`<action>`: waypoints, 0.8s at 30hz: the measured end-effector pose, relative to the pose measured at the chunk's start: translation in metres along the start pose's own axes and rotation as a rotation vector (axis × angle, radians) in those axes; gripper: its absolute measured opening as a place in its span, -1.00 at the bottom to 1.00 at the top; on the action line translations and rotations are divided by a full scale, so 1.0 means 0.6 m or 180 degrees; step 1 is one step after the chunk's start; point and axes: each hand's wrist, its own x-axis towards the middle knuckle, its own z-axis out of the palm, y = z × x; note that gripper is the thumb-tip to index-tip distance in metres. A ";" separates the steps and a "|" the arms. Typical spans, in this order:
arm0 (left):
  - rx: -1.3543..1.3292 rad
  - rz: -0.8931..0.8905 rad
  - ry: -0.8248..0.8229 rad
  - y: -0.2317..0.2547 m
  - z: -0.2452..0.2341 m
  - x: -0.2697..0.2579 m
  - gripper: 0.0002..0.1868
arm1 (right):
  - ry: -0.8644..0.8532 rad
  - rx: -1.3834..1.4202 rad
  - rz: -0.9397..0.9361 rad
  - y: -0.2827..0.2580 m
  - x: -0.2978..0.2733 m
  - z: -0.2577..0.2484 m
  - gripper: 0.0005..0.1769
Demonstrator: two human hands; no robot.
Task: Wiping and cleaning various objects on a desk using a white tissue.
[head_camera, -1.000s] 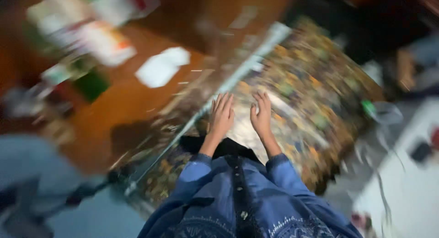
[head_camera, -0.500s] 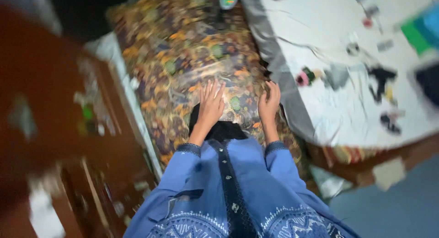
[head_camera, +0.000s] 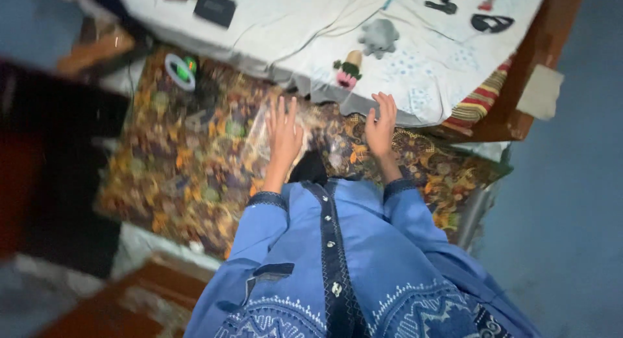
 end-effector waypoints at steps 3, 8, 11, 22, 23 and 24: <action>0.0082 0.0391 -0.0442 -0.019 0.052 0.087 -0.21 | 0.0328 -0.0049 0.0342 0.012 0.058 0.008 -0.57; -0.0002 0.0736 -0.0831 -0.023 0.165 0.216 -0.24 | 0.0651 -0.0089 0.0447 0.092 0.117 0.032 -0.56; 0.0113 0.0874 -0.1017 -0.033 0.273 0.296 -0.26 | 0.0805 -0.0259 0.0301 0.183 0.161 0.068 -0.53; 0.0095 0.0855 -0.1558 -0.127 0.791 0.528 -0.16 | 0.0491 -0.0756 0.0382 0.560 0.383 0.319 -0.29; -0.0680 0.0709 -0.1322 -0.148 0.867 0.533 -0.15 | 0.0004 -0.0901 0.0792 0.548 0.414 0.301 -0.12; -0.1411 0.0520 -0.1032 -0.186 0.928 0.545 -0.13 | -0.0509 -0.0998 0.1156 0.523 0.452 0.300 0.06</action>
